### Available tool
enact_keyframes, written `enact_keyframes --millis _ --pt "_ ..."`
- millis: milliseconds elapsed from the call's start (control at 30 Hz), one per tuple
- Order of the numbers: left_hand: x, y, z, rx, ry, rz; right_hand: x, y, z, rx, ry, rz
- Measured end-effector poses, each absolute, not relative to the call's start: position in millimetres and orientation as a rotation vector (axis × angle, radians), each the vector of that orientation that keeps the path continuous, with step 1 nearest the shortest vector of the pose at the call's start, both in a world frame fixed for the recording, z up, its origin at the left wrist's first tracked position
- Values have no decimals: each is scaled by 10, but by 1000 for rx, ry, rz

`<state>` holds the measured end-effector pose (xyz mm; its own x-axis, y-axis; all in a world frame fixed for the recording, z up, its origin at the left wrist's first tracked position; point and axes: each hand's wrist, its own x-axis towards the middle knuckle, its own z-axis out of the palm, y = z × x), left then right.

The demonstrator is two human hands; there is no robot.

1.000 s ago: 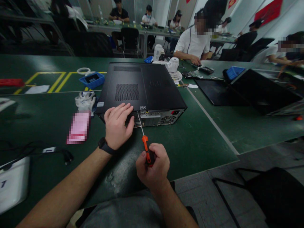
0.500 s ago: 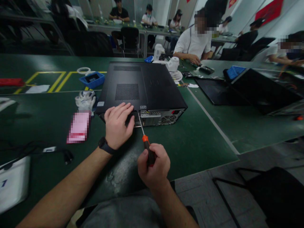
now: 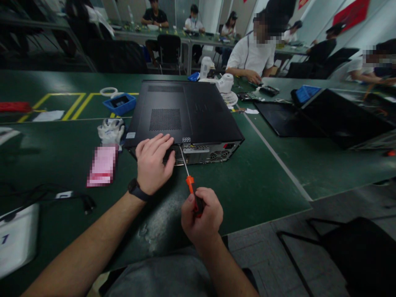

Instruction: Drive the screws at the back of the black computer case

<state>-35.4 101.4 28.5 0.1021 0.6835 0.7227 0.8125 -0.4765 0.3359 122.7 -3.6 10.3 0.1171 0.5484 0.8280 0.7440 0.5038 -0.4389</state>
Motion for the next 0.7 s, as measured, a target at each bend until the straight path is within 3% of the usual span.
enact_keyframes --millis 167,433,700 --pt "-358 1014 284 -2228 -1529 -1324 1229 -83 111 -1274 -1508 -228" --pt "-358 1020 273 -2225 -1534 -1312 1213 -9 140 -1101 -1580 -194" --pt "-355 1019 270 -2210 -1521 -1299 1243 -103 81 -1291 -1508 -293"
